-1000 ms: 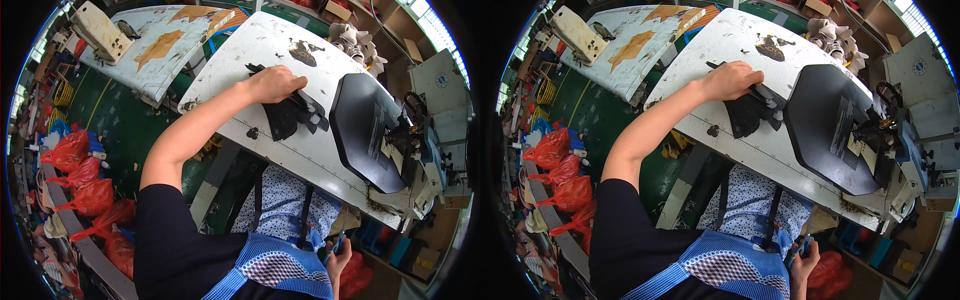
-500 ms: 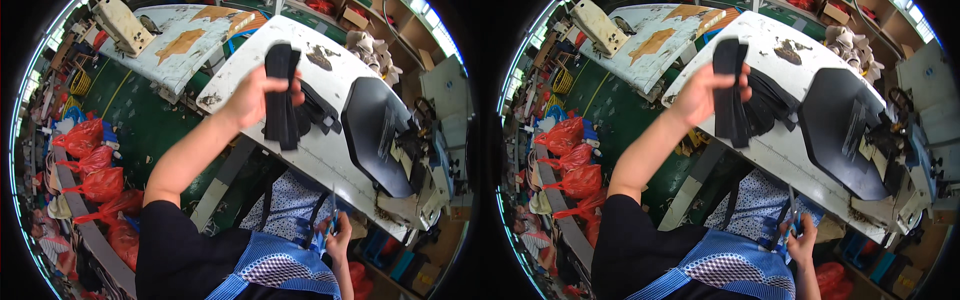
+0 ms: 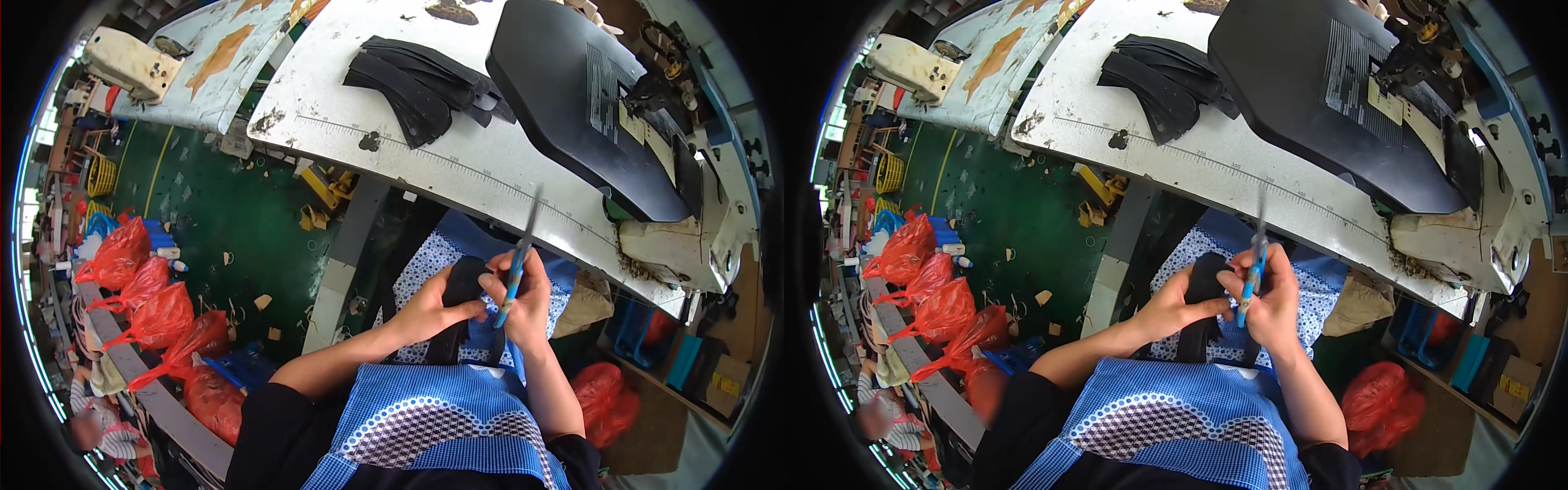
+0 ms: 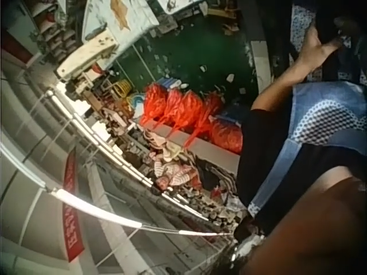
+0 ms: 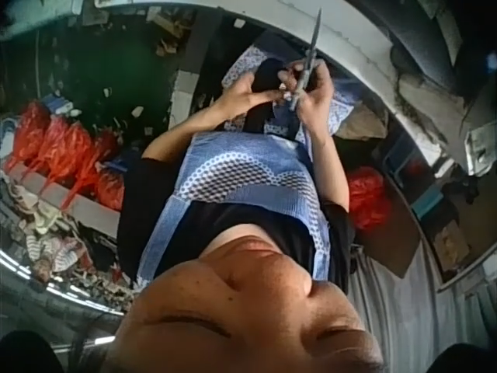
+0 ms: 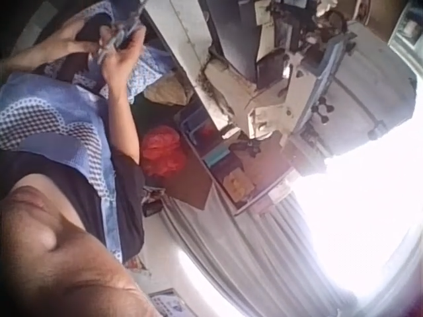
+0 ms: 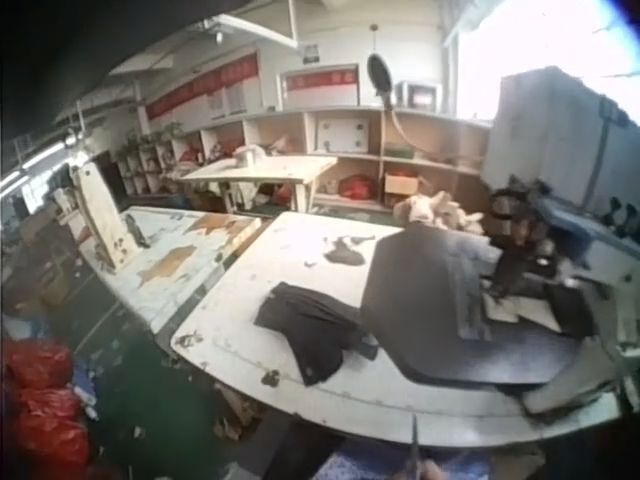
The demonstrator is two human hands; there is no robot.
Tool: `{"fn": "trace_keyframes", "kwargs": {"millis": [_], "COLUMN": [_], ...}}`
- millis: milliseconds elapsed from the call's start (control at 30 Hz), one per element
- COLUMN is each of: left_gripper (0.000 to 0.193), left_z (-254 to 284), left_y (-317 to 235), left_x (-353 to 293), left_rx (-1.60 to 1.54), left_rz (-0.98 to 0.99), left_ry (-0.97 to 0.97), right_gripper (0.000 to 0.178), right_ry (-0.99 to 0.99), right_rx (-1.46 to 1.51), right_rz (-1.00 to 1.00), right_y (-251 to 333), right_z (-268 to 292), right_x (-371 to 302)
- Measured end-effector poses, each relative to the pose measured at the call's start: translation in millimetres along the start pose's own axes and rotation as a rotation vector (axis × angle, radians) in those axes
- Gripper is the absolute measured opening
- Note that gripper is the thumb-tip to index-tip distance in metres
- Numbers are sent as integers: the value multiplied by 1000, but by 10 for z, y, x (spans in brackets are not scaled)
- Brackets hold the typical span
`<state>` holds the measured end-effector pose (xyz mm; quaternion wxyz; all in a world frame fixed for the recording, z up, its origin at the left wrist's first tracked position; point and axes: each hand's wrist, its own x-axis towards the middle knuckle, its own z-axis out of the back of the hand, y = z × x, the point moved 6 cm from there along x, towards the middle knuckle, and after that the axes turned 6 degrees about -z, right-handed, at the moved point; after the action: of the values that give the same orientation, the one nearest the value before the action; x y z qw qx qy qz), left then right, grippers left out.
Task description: The person is trimming shoe components with scissors and stitching them using an industrial sewing machine.
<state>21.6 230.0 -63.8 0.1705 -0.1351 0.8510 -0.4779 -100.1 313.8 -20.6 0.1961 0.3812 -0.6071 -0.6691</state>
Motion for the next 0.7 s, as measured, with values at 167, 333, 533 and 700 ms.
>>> {"fn": "trace_keyframes", "kwargs": {"millis": [167,333,533,700], "left_gripper": [29,24,16,18], "left_z": [56,-71,-99,-85], "left_y": [75,106,224,254], "left_x": [14,112,179,225], "left_rx": [-95,-160,-177,-190], "left_rz": [204,269,331,344], "left_ry": [46,136,176,125], "right_gripper": [25,34,41,37], "right_ry": [-81,138,155,175], "right_rx": [-402,-649,-747,-768], "right_rz": [63,3,75,15], "right_y": [-173,-28,-62,-58], "right_z": [629,665,789,843], "right_x": [-70,-34,-40,-81]}}
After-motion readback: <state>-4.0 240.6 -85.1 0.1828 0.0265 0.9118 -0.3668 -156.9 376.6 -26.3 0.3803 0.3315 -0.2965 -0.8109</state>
